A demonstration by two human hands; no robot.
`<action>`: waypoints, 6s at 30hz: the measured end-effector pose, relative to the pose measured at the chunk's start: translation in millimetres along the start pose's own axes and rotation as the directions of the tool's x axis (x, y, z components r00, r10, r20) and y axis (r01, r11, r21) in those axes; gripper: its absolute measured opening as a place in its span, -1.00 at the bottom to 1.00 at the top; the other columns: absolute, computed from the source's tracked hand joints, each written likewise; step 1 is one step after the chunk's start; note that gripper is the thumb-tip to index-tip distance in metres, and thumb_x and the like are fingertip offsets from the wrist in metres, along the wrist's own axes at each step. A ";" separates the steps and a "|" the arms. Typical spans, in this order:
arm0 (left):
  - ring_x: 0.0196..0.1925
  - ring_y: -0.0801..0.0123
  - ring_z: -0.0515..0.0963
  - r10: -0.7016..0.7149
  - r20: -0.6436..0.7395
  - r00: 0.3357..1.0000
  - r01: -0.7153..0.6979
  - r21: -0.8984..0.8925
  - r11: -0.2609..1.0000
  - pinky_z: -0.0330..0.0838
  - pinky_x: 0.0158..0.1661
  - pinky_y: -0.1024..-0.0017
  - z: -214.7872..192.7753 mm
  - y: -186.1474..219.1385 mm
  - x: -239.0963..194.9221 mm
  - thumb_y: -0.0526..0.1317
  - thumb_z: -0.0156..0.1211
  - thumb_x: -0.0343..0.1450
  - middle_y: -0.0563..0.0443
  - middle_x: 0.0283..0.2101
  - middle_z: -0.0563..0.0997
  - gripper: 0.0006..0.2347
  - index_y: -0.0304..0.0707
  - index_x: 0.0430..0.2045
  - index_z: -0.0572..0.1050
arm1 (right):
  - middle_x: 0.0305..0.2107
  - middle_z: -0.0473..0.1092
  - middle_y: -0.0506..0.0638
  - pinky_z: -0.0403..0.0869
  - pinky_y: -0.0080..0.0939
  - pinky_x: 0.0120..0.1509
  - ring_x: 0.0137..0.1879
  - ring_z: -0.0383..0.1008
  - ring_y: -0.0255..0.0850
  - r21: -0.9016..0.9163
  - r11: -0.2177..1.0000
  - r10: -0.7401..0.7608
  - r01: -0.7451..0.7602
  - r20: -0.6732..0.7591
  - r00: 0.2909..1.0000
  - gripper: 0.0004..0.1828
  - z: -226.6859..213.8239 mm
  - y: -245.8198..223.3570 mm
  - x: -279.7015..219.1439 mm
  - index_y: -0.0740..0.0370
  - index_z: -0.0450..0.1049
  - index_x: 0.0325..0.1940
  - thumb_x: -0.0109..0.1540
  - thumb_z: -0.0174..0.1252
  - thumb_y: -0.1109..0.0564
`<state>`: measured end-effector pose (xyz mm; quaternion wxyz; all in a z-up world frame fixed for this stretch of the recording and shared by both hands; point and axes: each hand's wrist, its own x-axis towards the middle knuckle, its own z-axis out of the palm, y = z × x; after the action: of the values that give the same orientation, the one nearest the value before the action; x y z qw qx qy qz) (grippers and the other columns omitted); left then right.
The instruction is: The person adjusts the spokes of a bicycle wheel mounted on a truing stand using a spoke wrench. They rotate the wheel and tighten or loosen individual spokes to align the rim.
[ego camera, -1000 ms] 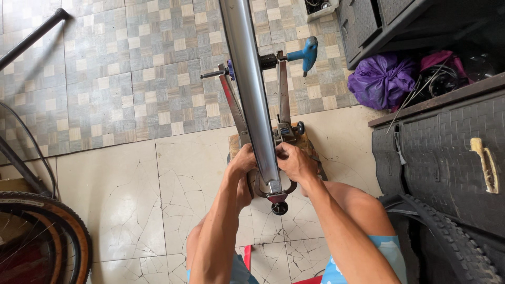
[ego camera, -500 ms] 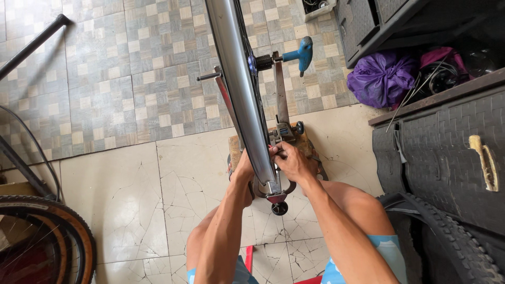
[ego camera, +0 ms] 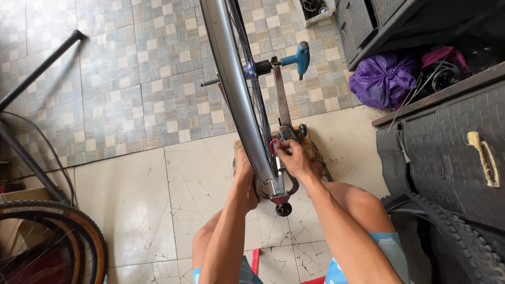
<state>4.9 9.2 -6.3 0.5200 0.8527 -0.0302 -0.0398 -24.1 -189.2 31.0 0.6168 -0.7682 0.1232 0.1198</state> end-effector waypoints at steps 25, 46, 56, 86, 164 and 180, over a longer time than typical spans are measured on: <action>0.03 0.29 0.59 -0.415 0.188 0.890 0.453 -0.469 0.758 0.46 -0.02 0.34 -2.2 73.6 20.0 -0.05 0.48 0.26 0.00 -0.04 0.66 -0.49 -0.28 0.06 0.57 | -0.33 0.55 -0.04 0.48 -0.28 -0.08 -0.20 0.52 -0.35 0.180 0.976 -0.101 0.119 -0.103 0.989 -0.78 -45.1 -65.1 -32.2 0.26 0.48 -0.09 0.27 0.24 0.10; -0.26 0.45 0.63 -0.069 -0.238 0.969 -0.080 -0.566 0.820 0.54 -0.29 0.49 -83.3 160.1 -8.6 -0.03 0.19 0.51 -0.04 -0.20 0.67 -0.66 -0.37 -0.05 0.58 | -0.28 0.56 -0.02 0.51 -0.23 0.01 -0.13 0.56 -0.27 -0.162 0.960 -0.242 0.230 -0.059 0.968 -0.78 -66.8 -67.3 -82.2 0.29 0.49 -0.10 0.24 0.25 0.12; -0.26 0.37 0.69 0.114 -0.233 0.966 -0.165 -0.214 0.963 0.63 -0.37 0.45 -88.1 240.4 -61.8 -0.04 0.30 0.44 -0.11 -0.20 0.71 -0.66 -0.38 -0.11 0.61 | -0.29 0.57 0.00 0.55 -0.30 -0.04 -0.17 0.59 -0.32 -0.042 0.967 -0.254 0.253 -0.033 0.967 -0.79 -62.5 -44.7 -102.8 0.34 0.48 -0.12 0.24 0.25 0.15; -0.16 0.20 0.74 0.132 -0.219 0.967 -0.145 -0.046 0.988 0.62 -0.18 0.33 -69.5 235.8 -97.2 -0.25 0.27 0.42 -0.17 -0.20 0.71 -0.76 -0.41 -0.09 0.54 | -0.30 0.58 0.04 0.55 -0.26 -0.04 -0.17 0.61 -0.24 -0.162 0.961 -0.235 0.223 -0.059 0.970 -0.72 -57.0 -46.9 -99.7 0.33 0.51 -0.12 0.21 0.26 0.08; -0.14 -0.04 0.66 0.112 -0.152 0.982 -0.092 0.127 0.988 0.51 -0.13 0.14 -44.0 185.6 -102.4 -0.29 0.22 0.38 -0.27 -0.21 0.67 -0.82 -0.40 -0.21 0.48 | -0.34 0.58 0.03 0.54 -0.23 -0.09 -0.22 0.59 -0.24 -0.212 0.951 -0.240 0.224 -0.056 0.969 -0.71 -55.7 -46.6 -96.7 0.32 0.51 -0.12 0.21 0.26 0.06; -0.41 0.14 0.70 -0.083 -0.076 0.994 0.090 0.088 0.992 0.54 -0.40 0.28 -46.8 184.3 -110.6 -0.23 0.24 0.41 -0.14 -0.29 0.68 -0.79 -0.32 -0.15 0.47 | -0.37 0.57 0.00 0.52 -0.22 -0.14 -0.24 0.58 -0.28 -0.099 0.975 -0.207 0.197 -0.107 0.972 -0.75 -29.6 -44.4 -40.4 0.30 0.53 -0.18 0.19 0.30 0.06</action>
<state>-102.3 -23.4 183.0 0.4790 0.8770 0.0239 -0.0299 -46.2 -207.2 91.6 0.5834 -0.8086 0.0748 0.0167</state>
